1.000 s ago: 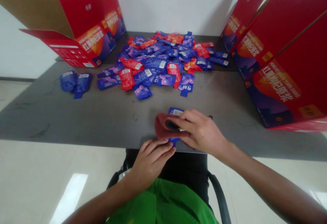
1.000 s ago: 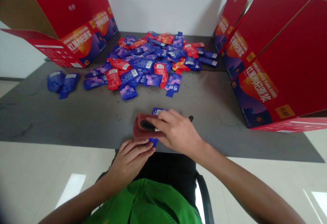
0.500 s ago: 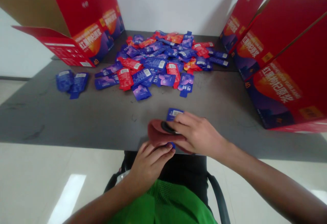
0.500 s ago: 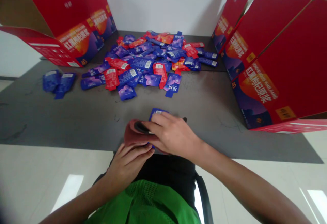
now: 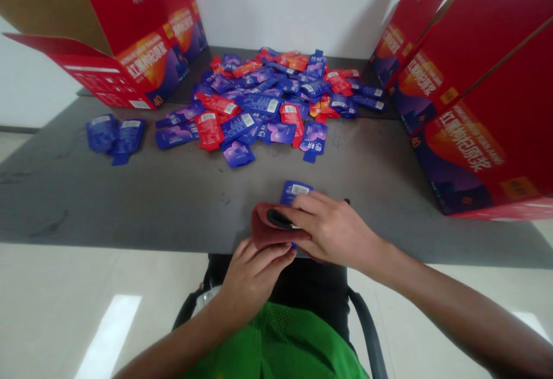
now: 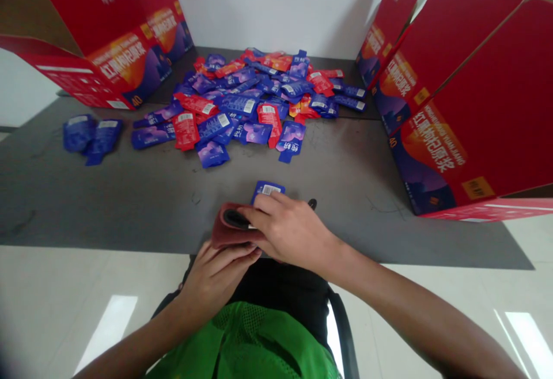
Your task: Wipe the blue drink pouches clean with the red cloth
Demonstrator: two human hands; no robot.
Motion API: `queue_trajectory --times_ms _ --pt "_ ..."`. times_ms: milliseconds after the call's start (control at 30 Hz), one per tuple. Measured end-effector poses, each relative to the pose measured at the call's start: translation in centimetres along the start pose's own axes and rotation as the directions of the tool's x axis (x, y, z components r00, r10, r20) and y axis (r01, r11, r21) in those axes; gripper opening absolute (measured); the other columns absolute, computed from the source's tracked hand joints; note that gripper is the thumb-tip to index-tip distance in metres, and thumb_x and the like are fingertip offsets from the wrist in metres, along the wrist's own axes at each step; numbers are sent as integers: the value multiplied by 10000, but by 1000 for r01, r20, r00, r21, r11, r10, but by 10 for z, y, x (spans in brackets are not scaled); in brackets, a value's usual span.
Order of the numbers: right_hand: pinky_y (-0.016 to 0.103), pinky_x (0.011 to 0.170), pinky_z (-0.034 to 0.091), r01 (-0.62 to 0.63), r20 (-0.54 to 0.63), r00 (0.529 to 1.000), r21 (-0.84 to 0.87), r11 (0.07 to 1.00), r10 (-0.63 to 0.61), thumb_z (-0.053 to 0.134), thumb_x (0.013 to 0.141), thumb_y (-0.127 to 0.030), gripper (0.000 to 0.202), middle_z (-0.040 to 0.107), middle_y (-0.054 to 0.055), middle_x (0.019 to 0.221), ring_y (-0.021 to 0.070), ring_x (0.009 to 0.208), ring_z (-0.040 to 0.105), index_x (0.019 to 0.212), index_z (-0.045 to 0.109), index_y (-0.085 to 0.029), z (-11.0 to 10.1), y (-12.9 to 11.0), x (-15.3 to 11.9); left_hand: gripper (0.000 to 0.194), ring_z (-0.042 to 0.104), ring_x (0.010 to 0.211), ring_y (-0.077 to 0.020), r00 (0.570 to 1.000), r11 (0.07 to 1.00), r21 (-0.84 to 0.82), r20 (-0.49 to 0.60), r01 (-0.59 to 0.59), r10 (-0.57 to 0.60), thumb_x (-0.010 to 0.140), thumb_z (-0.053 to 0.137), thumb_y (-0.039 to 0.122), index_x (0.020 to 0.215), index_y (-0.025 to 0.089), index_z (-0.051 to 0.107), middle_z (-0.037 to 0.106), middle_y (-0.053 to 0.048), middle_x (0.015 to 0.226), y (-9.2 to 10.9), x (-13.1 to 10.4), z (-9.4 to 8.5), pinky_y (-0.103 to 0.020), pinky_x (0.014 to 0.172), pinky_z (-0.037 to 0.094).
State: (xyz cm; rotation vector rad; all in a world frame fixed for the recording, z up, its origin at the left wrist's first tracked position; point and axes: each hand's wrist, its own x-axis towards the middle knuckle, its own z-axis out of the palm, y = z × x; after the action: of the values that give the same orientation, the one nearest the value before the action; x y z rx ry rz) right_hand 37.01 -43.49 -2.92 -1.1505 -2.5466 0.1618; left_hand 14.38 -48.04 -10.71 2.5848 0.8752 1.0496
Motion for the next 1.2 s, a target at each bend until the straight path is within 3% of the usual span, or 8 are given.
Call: queue_trajectory --times_ms 100,233,333,500,733,833,967,1200 --pt "301 765 502 -54 36 998 7 999 54 568 1028 -408 361 675 67 1032 196 916 641 1308 672 -205 12 13 1 227 656 1116 -202 1000 1000 -4 10 0 0 1023 588 158 1214 197 704 770 -10 1162 0 1 0 -376 970 447" --pt "300 730 484 -195 -80 979 -112 974 187 590 1014 -421 366 669 81 993 213 909 640 1265 701 -180 1 47 17 235 642 1167 -208 1000 1000 -26 10 3 -2 1013 604 151 1223 194 699 767 -5 1174 1 3 0 -373 973 456" --pt "310 744 489 -169 -140 978 -90 982 155 582 1014 -390 364 664 86 1006 217 911 629 1288 687 -174 -10 35 16 235 644 1170 -207 1000 1000 -26 5 1 0 1014 602 151 1222 194 701 767 -7 1177 1 3 0 -371 972 463" --pt "313 810 519 -5 1 1000 47 999 5 577 1017 -348 365 669 75 1061 206 951 635 1334 653 -184 8 2 -2 214 675 1053 -193 1000 1000 13 0 9 -9 1024 582 159 1181 204 719 776 -11 1142 2 3 -1 -365 918 478" --pt "308 727 499 -225 -143 967 -105 969 209 624 990 -401 346 664 85 980 218 877 642 1233 715 -172 -1 53 16 207 676 1126 -196 999 1000 -14 -26 23 -24 1014 602 166 1176 209 723 781 1 1133 3 7 -1 -362 941 496" --pt "309 749 507 -164 -178 971 -24 986 157 598 1002 -367 346 664 87 989 211 888 636 1272 689 -171 -8 31 7 206 676 1117 -186 999 999 -31 -42 30 -31 1008 615 163 1178 209 720 783 2 1127 4 8 -1 -350 936 503" --pt "309 783 517 -39 -44 998 76 996 42 573 1018 -345 358 673 70 1058 200 934 642 1345 649 -219 9 5 -10 200 689 1021 -174 998 999 -12 -45 37 -38 1013 601 159 1161 209 726 785 -4 1108 5 9 -1 -341 869 511" --pt "298 691 483 -240 -128 966 -124 963 225 629 979 -364 332 646 76 943 213 849 623 1242 713 -182 2 56 23 193 693 1098 -195 997 999 -17 -55 52 -53 1022 595 186 1158 218 730 787 -6 1105 6 9 -1 -355 902 519"
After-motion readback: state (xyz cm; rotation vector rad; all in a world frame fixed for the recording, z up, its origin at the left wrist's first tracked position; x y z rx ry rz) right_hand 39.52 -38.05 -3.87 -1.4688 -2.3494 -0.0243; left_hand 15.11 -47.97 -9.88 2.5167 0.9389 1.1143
